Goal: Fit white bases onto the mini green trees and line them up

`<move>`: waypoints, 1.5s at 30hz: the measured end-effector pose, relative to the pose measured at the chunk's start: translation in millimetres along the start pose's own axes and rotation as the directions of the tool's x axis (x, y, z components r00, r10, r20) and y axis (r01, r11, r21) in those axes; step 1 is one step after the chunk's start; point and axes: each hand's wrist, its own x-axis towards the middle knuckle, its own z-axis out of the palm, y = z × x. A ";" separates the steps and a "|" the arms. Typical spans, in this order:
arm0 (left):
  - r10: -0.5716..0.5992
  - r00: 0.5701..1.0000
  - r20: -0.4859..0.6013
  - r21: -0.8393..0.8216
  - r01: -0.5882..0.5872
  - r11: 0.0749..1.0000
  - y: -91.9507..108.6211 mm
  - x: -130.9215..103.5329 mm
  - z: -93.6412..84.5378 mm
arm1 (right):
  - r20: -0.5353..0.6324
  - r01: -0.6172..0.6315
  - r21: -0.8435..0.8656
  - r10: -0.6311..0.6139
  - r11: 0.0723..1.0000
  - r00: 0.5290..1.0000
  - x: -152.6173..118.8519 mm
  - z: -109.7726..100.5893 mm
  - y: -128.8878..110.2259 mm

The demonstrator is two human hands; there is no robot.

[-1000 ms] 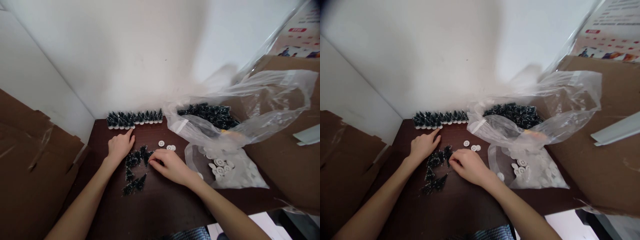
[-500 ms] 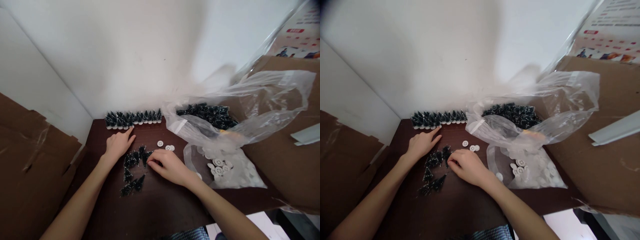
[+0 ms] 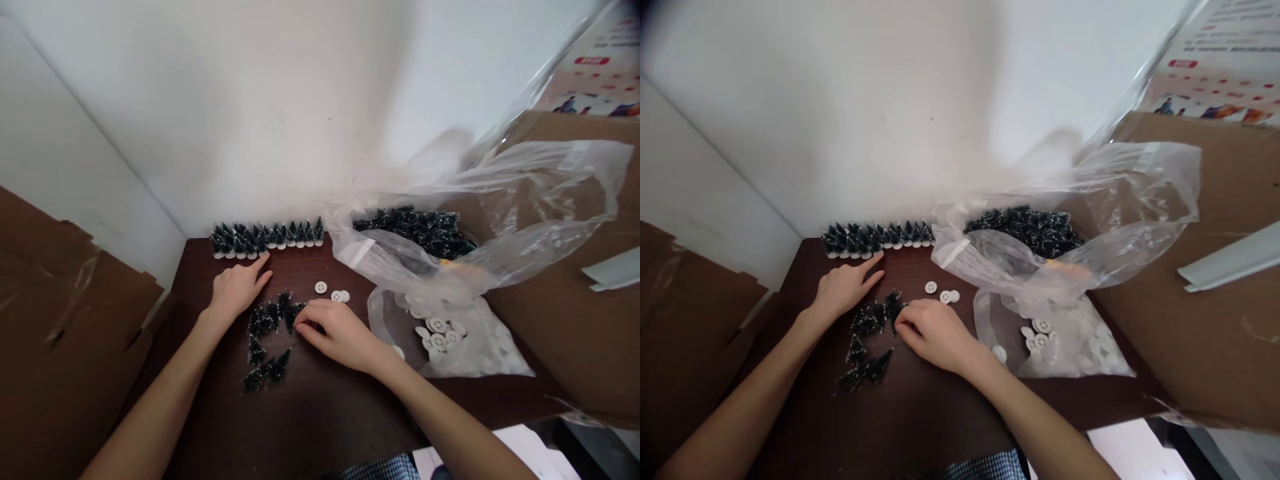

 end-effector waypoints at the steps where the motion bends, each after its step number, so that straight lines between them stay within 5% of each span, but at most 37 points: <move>1: 0.001 1.000 0.010 0.000 -0.001 1.000 0.1 0.6 -0.8 | -0.001 0.005 -0.002 -0.005 1.000 1.000 -0.1 0.6 0.4; 36: -0.025 1.000 0.012 -0.068 0.025 0.997 -0.2 0.4 -0.2 | -0.028 -0.002 -0.016 0.002 1.000 1.000 0.6 -2.1 -1.2; 45: -0.042 0.999 0.009 -0.072 0.042 0.997 1.6 0.4 -0.9 | -0.150 -0.011 0.023 0.015 1.000 0.989 0.7 -9.3 -1.6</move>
